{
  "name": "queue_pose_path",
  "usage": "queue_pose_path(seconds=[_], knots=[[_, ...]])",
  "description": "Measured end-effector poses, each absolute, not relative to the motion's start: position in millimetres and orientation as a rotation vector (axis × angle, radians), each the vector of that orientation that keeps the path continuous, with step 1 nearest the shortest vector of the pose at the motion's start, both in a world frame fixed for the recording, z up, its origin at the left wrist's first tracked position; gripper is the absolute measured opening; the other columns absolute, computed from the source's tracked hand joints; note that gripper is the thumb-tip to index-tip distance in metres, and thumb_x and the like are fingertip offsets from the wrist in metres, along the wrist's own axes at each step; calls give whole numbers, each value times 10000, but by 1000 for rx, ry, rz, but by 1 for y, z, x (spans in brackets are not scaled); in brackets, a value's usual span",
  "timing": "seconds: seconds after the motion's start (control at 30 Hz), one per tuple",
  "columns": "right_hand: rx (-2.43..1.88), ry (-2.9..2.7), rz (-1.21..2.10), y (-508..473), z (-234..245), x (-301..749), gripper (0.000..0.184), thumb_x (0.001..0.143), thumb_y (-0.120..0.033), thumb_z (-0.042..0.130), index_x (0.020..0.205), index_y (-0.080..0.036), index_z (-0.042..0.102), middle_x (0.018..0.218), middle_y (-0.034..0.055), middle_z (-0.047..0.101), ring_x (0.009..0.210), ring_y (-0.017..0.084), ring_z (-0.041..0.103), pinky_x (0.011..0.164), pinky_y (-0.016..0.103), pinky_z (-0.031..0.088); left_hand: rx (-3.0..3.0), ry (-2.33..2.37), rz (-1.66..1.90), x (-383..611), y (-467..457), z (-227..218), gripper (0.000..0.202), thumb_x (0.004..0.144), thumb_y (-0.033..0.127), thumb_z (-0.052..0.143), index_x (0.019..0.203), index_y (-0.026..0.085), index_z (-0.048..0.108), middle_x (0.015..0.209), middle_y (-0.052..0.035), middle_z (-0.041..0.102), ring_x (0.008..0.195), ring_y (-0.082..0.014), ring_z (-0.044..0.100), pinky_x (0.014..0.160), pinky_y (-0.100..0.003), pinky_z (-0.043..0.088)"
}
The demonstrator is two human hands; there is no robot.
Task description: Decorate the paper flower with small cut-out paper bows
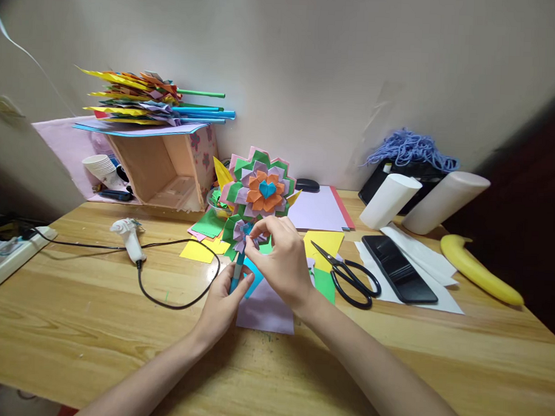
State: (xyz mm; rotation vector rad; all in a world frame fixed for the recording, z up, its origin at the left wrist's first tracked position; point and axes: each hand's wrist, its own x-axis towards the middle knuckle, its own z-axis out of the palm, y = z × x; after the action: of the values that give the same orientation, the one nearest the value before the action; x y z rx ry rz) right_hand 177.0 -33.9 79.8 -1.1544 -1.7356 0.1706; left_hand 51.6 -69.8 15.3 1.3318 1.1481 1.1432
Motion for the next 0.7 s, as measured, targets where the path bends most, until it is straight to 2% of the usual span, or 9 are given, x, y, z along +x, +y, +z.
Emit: queue_pose_path(seconds=[0.13,0.2,0.3,0.4,0.53,0.7], knots=[[-1147,-1752,172,-34,82,177,72,720,-126,580,721,-191,549,697,-7,564,678,144,475,607,267,390,1302,1139,1162,52,-69,15,219,805,379,539,864,168,548,785,6,542,714,-117,468,679,-209,368],[-1145,-1748,163,-34,85,180,57,727,-147,586,725,-191,550,696,-6,561,663,143,467,606,271,392,1234,1121,1160,51,-67,15,237,786,394,563,840,165,537,724,20,513,651,-97,449,623,-194,361],[-1146,-1711,124,-33,90,186,43,739,-172,589,729,-191,551,698,-5,558,631,138,450,606,278,397,1050,1038,1063,47,-63,16,288,775,444,563,805,164,504,542,74,346,462,-54,289,439,-161,242],[-1114,-1716,69,-32,94,192,26,756,-174,582,748,-191,565,721,4,576,650,146,461,624,288,402,895,879,951,42,-58,17,321,784,484,536,809,168,482,504,103,197,415,-39,119,384,-152,89],[-1024,-1880,-27,-31,93,192,87,762,-163,580,826,-182,635,754,38,560,763,183,481,687,315,417,846,736,926,39,-56,19,321,785,484,539,804,171,472,498,108,203,406,-28,73,372,-140,64],[-930,-2017,-198,-32,85,184,143,767,-177,580,868,-171,681,737,61,528,753,195,441,686,329,420,859,709,895,40,-58,18,320,800,491,518,792,179,451,490,111,216,390,-23,80,364,-130,74]])
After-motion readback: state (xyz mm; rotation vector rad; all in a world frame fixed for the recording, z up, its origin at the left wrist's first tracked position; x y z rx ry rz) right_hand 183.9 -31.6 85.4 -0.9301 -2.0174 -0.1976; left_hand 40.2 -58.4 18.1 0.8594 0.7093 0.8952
